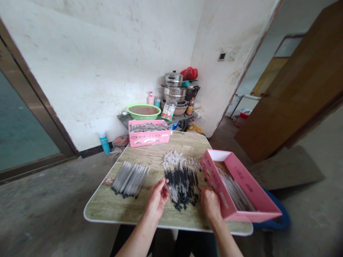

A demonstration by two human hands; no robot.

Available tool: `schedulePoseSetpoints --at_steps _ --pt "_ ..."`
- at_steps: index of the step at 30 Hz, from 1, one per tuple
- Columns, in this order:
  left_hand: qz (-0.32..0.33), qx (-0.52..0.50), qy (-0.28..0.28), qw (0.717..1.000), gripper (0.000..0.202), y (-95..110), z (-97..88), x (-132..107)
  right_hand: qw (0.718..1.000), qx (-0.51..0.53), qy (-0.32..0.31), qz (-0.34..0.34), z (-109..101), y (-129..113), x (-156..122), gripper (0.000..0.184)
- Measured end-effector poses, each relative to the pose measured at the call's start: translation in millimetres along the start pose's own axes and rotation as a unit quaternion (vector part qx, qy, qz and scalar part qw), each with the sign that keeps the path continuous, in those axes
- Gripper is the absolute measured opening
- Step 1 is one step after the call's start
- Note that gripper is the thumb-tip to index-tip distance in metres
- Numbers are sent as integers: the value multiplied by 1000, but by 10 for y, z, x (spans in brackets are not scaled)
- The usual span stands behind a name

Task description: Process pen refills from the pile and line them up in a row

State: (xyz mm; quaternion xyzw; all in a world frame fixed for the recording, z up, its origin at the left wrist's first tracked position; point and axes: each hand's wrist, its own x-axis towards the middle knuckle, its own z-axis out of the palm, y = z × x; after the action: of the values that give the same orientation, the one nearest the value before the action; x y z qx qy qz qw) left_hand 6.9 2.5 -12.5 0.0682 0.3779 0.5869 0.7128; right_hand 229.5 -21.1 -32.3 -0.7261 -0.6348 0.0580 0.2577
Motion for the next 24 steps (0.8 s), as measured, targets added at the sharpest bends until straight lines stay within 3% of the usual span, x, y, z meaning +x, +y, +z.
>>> schedulePoseSetpoints --at_steps 6,9,10,13,14,16,24 --pt "-52 -44 -6 998 9 21 31 -13 1000 14 4 -16 -48 -28 41 18" --pt "-65 -60 -7 996 10 34 23 -14 993 121 2 -1 -182 -263 -58 12" --pt "-63 -62 -4 996 10 35 26 -18 974 226 -9 21 -231 -375 -111 12" --pt "-41 -58 10 997 8 31 52 -50 833 542 -78 75 -354 -729 -272 21" --pt "-32 -55 11 998 8 27 64 -64 794 596 -85 87 -378 -829 -316 23" --pt "-18 -50 8 999 7 19 88 -96 751 648 -80 101 -391 -973 -377 23" --pt "13 -42 -8 999 10 0 134 -189 754 651 -29 84 -265 -1095 -431 20"
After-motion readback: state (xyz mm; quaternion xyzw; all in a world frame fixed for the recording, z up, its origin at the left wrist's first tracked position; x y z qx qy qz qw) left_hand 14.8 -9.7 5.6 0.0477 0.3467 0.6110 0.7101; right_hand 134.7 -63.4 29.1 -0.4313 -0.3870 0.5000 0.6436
